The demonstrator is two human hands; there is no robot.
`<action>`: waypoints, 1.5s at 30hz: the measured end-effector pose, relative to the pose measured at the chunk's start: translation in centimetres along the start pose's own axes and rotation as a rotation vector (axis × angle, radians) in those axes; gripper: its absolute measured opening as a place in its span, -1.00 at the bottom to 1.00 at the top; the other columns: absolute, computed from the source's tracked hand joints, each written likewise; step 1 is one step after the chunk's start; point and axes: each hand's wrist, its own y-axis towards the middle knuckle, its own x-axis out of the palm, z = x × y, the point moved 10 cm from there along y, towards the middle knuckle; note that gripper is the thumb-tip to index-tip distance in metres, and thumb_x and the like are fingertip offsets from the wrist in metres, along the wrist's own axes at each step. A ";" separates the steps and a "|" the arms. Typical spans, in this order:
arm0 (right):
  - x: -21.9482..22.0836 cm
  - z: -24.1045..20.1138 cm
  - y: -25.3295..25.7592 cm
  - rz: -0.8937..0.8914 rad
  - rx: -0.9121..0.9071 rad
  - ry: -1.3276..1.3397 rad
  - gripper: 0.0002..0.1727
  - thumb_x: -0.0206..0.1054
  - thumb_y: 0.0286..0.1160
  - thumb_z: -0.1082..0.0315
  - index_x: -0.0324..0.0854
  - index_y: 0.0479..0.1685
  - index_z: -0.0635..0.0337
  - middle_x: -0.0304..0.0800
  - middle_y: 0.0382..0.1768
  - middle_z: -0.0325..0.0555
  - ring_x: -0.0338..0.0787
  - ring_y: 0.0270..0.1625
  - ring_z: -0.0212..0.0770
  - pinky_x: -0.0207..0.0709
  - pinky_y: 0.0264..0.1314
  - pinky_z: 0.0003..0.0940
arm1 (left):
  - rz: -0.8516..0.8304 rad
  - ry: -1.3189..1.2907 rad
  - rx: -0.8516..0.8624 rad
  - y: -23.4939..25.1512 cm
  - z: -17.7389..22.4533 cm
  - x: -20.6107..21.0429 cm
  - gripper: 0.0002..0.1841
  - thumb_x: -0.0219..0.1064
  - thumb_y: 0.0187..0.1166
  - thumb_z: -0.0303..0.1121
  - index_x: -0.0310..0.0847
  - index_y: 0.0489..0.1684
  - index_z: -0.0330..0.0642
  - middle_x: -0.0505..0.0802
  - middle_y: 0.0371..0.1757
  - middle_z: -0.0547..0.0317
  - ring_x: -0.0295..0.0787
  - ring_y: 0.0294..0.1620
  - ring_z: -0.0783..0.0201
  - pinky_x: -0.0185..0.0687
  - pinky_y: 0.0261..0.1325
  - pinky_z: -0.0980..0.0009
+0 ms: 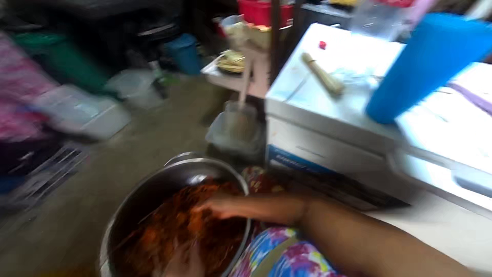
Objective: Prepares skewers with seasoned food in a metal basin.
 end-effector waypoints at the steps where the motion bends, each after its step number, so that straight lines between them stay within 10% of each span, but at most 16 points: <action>1: 0.3 0.2 0.1 -0.026 0.027 0.042 -0.61 0.37 0.53 0.48 0.50 0.31 0.34 0.67 0.12 0.06 0.70 0.09 -0.12 0.65 0.09 -0.10 | 0.033 0.019 0.006 0.0 0.1 -0.1 -0.76 0.31 0.63 -0.46 0.70 0.00 -0.56 0.87 -0.18 -0.21 0.79 -0.30 0.28 0.75 -0.11 0.27; 13: 1.4 1.1 1.2 -0.199 0.055 0.033 -0.77 0.19 0.72 0.38 0.50 0.21 0.28 0.76 -0.08 -0.05 0.80 -0.08 -0.22 0.73 0.01 -0.20 | 0.118 -0.106 -0.060 0.2 -1.3 -0.5 -0.80 0.23 0.60 -0.48 0.74 -0.06 -0.40 0.82 -0.47 0.24 0.61 -0.55 0.62 0.57 -0.40 0.60; 29: 1.7 0.2 0.8 -0.217 -0.018 -0.153 -0.75 -0.08 0.69 0.53 0.53 -0.20 0.23 0.77 -0.35 -0.18 0.79 -0.34 -0.25 0.74 -0.16 -0.26 | 0.221 -0.123 -0.123 0.0 -1.9 -1.6 -0.82 0.22 0.63 -0.47 0.71 -0.06 -0.37 0.77 -0.49 0.28 0.53 -0.58 0.61 0.48 -0.43 0.61; 40: 1.5 0.3 1.4 -0.210 -0.170 -0.741 -0.77 0.26 0.57 0.53 0.72 0.09 0.41 0.80 0.08 0.06 0.75 0.09 -0.27 0.61 0.27 -0.27 | 0.268 -0.126 -0.127 -0.1 -2.1 -1.9 -0.82 0.22 0.63 -0.48 0.70 -0.04 -0.39 0.77 -0.50 0.26 0.54 -0.58 0.62 0.49 -0.41 0.61; 45: 0.6 0.2 1.6 -0.107 -0.068 -0.380 -0.64 0.06 0.86 0.26 0.62 0.15 0.41 0.80 -0.13 -0.05 0.80 -0.13 -0.27 0.71 0.04 -0.30 | 0.261 -0.112 -0.074 -0.1 -1.8 -1.7 -0.82 0.25 0.58 -0.49 0.73 -0.06 -0.38 0.81 -0.49 0.25 0.60 -0.54 0.61 0.54 -0.37 0.62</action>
